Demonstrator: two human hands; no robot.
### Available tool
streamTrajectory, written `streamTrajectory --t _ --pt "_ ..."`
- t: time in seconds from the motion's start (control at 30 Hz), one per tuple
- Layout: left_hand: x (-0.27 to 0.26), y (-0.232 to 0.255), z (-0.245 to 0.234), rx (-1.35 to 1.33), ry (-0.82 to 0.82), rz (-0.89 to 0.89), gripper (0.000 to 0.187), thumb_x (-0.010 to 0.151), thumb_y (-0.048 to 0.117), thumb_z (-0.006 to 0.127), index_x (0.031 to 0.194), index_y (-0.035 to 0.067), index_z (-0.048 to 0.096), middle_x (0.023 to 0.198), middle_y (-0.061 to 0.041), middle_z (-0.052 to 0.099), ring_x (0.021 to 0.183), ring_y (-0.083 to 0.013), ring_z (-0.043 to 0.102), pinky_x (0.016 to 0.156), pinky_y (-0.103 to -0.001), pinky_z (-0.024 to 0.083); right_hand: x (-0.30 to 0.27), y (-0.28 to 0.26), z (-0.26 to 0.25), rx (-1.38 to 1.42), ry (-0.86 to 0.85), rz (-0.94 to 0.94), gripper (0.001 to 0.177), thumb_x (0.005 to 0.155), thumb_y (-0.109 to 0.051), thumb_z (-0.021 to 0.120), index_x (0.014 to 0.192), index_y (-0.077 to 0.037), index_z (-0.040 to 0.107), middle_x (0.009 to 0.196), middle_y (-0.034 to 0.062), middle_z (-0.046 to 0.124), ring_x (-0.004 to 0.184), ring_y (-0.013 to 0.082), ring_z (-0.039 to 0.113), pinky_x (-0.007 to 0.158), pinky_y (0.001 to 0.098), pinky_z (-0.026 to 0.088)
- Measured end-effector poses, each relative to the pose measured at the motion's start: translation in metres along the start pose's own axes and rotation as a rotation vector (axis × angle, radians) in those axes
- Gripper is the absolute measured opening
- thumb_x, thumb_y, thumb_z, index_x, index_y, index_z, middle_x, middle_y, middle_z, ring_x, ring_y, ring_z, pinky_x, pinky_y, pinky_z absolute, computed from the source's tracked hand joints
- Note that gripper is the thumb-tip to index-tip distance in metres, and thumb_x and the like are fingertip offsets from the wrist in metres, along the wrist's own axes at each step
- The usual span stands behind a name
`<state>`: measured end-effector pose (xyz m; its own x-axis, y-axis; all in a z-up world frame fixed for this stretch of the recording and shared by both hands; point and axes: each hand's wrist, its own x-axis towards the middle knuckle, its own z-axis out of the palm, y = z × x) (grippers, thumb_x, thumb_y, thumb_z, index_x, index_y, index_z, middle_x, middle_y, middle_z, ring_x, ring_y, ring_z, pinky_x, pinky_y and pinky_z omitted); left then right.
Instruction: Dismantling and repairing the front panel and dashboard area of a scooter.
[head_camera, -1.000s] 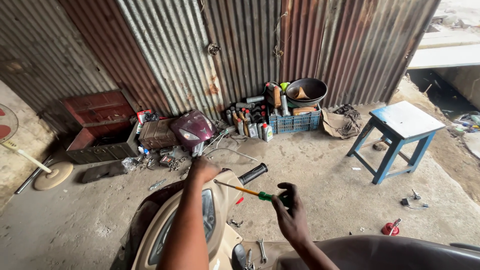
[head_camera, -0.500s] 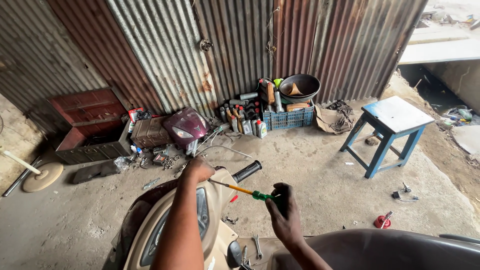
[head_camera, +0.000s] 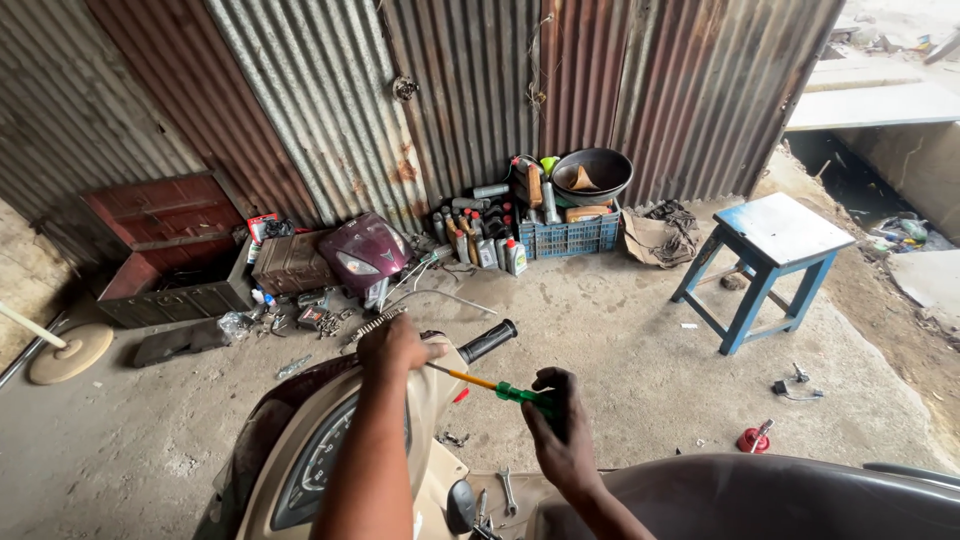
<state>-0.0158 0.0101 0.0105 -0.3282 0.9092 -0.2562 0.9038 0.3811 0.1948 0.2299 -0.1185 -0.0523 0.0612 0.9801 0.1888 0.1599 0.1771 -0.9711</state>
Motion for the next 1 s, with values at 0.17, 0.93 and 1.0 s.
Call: streamTrajectory --t 0.17,0.93,1.0 --pt "-0.011 0.015 0.004 0.108 0.034 -0.050 0.078 0.078 0.070 0.078 0.128 0.012 0.063 0.127 -0.014 0.070 0.112 -0.0298 0.069 0.090 -0.043 0.056 0.004 0.003 0.000 -0.105 -0.020 0.126 0.026 0.102 -0.024 0.056 0.123 -0.008 0.051 0.079 0.0106 0.066 0.067 0.0160 0.057 0.062 0.0335 0.049" --pt "0.062 -0.046 0.000 -0.111 -0.268 0.227 0.062 0.084 0.051 0.074 0.130 0.008 0.070 0.147 -0.019 0.062 0.135 -0.0319 0.062 0.117 -0.040 0.045 -0.017 0.006 0.026 0.060 0.092 0.125 0.023 0.102 -0.022 0.056 0.119 -0.007 0.053 0.074 0.0025 0.058 0.063 0.0107 0.051 0.055 0.0271 0.043" --pt "0.080 -0.049 0.014 -0.063 -0.248 0.267 0.066 0.087 0.051 0.072 0.134 0.006 0.064 0.148 -0.019 0.058 0.137 -0.0330 0.057 0.117 -0.041 0.043 -0.013 0.004 0.027 0.058 0.101 0.103 0.025 0.101 -0.022 0.057 0.120 -0.007 0.053 0.074 0.0017 0.058 0.063 0.0110 0.049 0.054 0.0275 0.042"
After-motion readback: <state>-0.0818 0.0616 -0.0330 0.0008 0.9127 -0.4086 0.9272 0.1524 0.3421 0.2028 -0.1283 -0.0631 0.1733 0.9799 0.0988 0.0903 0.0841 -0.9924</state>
